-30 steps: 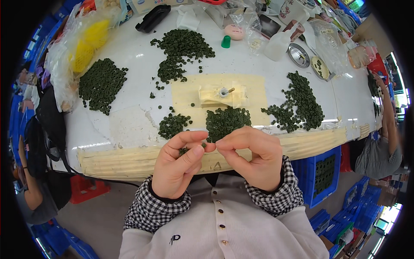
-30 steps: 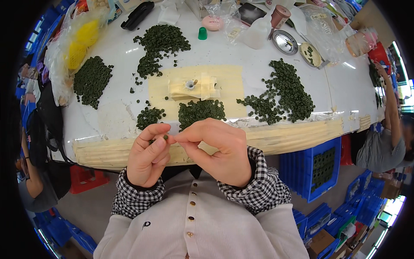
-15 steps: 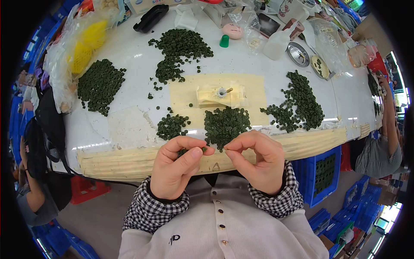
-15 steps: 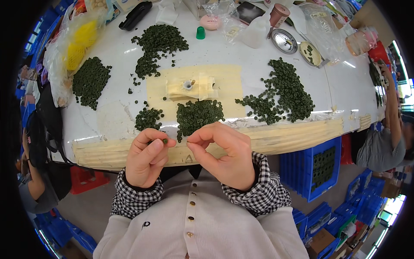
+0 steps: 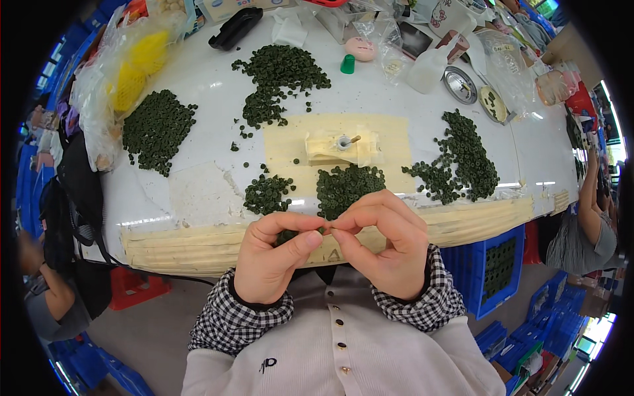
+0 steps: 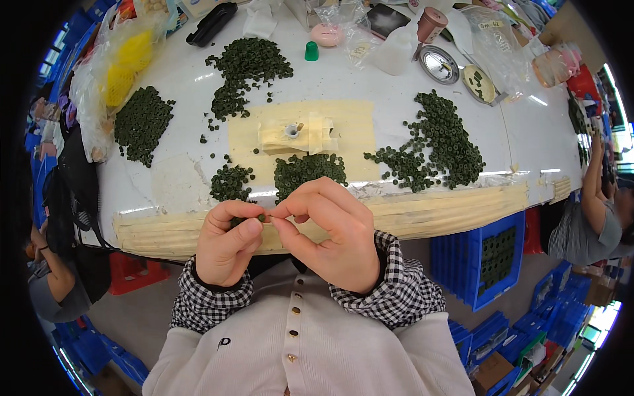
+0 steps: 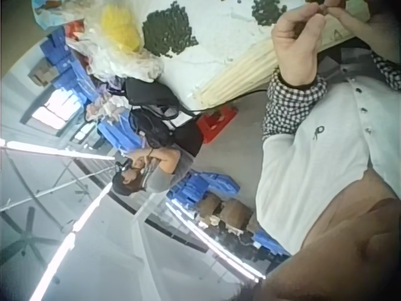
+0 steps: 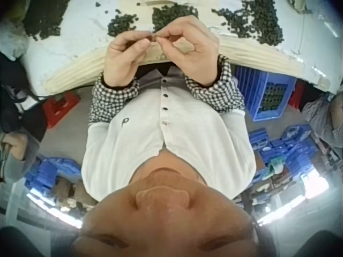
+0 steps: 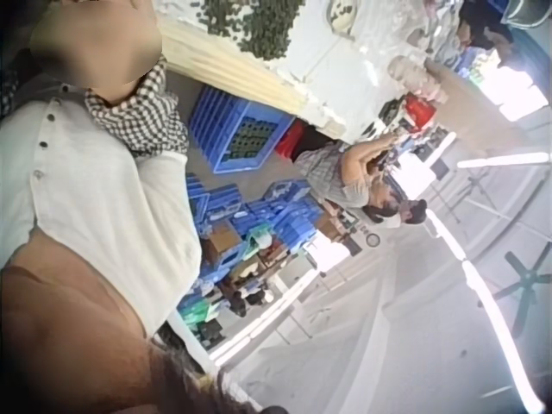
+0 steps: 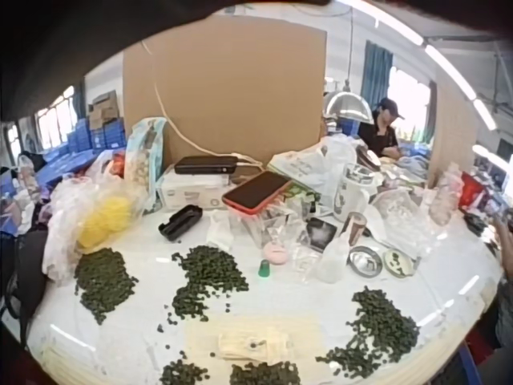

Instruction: Manually assembling small green plastic components into a base fixture on a factory workbench.

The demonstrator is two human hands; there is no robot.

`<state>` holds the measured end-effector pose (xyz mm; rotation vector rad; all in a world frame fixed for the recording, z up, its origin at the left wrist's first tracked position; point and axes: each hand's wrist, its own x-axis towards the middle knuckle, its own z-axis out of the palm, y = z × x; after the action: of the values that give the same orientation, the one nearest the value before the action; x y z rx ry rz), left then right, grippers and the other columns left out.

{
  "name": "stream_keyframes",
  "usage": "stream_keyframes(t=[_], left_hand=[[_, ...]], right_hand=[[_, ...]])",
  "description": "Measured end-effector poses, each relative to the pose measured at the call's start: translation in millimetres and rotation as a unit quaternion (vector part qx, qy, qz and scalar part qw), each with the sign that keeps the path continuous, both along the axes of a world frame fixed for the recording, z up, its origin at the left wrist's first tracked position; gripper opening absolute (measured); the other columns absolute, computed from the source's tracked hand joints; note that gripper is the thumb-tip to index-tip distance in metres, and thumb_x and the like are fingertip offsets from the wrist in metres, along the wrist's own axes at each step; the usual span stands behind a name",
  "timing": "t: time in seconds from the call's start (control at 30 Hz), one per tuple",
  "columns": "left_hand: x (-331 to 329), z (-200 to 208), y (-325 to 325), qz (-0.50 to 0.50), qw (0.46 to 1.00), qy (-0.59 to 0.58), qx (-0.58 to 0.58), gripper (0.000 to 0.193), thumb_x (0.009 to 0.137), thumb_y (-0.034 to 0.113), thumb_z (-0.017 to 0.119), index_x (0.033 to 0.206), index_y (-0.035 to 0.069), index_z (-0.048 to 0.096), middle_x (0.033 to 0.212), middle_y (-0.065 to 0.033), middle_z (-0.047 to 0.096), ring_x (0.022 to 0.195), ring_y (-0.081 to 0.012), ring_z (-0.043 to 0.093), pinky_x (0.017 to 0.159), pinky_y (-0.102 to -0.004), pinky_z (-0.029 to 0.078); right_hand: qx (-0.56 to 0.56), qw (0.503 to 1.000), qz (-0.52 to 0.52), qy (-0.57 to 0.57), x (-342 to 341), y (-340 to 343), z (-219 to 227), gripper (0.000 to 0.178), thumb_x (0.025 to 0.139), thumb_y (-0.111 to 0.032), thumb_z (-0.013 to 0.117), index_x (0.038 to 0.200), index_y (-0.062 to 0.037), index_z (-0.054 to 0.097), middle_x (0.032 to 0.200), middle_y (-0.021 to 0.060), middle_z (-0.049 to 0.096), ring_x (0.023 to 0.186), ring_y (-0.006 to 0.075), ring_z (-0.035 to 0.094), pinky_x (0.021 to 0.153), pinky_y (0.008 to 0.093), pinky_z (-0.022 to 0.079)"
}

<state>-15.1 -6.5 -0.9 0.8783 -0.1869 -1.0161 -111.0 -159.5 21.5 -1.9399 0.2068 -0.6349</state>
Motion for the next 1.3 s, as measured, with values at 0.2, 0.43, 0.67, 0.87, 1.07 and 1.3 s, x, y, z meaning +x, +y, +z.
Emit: stream_keyframes(t=[0.2, 0.43, 0.67, 0.87, 1.07, 1.3], left_hand=[[-2.3, 6.0, -2.4, 0.021, 0.998, -0.021, 0.049, 0.014, 0.085, 0.0, 0.061, 0.099, 0.001, 0.065, 0.085, -0.0034, 0.065, 0.059, -0.0008, 0.043, 0.048, -0.0165, 0.032], [-6.2, 3.6, -4.6, 0.039, 0.998, 0.003, 0.052, 0.013, 0.086, 0.001, 0.061, 0.098, 0.0, 0.065, 0.076, 0.0009, 0.06, 0.054, -0.0006, 0.038, 0.046, -0.0168, 0.028], [-11.5, 4.8, -6.4, 0.067, 0.996, -0.022, 0.05, 0.014, 0.085, -0.001, 0.061, 0.099, 0.001, 0.063, 0.08, -0.002, 0.061, 0.057, -0.0043, 0.04, 0.05, -0.0191, 0.031], [-11.8, 5.8, -7.7, 0.082, 0.994, -0.034, 0.068, 0.015, 0.082, -0.001, 0.065, 0.096, 0.001, 0.066, 0.081, -0.0014, 0.063, 0.06, -0.0022, 0.045, 0.05, -0.0158, 0.034], [-9.8, 5.5, -5.7, 0.08, 0.993, -0.048, 0.078, 0.016, 0.079, -0.001, 0.068, 0.095, 0.0, 0.067, 0.088, -0.005, 0.067, 0.073, -0.0054, 0.057, 0.063, -0.0172, 0.044], [-9.4, 5.6, -7.5, 0.086, 0.989, -0.064, 0.098, 0.016, 0.078, -0.002, 0.068, 0.095, -0.001, 0.067, 0.091, -0.0079, 0.067, 0.083, -0.0099, 0.06, 0.077, -0.0223, 0.047]], right_hand=[[-0.04, 0.998, -0.026, -0.033, 3.8, 5.0, -2.5, 0.016, 0.067, 0.006, 0.07, 0.079, -0.001, 0.063, 0.08, 0.0079, 0.059, 0.066, 0.0176, 0.058, 0.057, 0.0264, 0.048], [-0.054, 0.996, -0.044, -0.053, 6.7, 10.0, -5.7, 0.016, 0.066, 0.006, 0.071, 0.079, -0.0011, 0.064, 0.079, 0.0088, 0.06, 0.067, 0.0194, 0.06, 0.058, 0.0269, 0.048], [-0.018, 0.998, -0.057, -0.036, 5.0, 12.7, -4.3, 0.015, 0.068, 0.007, 0.069, 0.081, -0.0007, 0.065, 0.08, 0.009, 0.061, 0.065, 0.0182, 0.06, 0.058, 0.026, 0.048], [-0.062, 0.995, -0.067, -0.046, 5.7, 14.0, -4.6, 0.016, 0.068, 0.007, 0.069, 0.082, -0.0004, 0.065, 0.079, 0.0091, 0.061, 0.067, 0.0196, 0.06, 0.058, 0.0265, 0.048], [-0.058, 0.996, -0.056, -0.039, 6.6, 10.6, -3.0, 0.018, 0.067, 0.007, 0.069, 0.081, -0.0013, 0.065, 0.079, 0.009, 0.061, 0.067, 0.0211, 0.06, 0.058, 0.0274, 0.048], [-0.114, 0.989, -0.07, -0.057, 6.7, 12.1, -5.2, 0.019, 0.065, 0.008, 0.07, 0.081, -0.0015, 0.065, 0.079, 0.0088, 0.06, 0.066, 0.0223, 0.059, 0.056, 0.0283, 0.048]])
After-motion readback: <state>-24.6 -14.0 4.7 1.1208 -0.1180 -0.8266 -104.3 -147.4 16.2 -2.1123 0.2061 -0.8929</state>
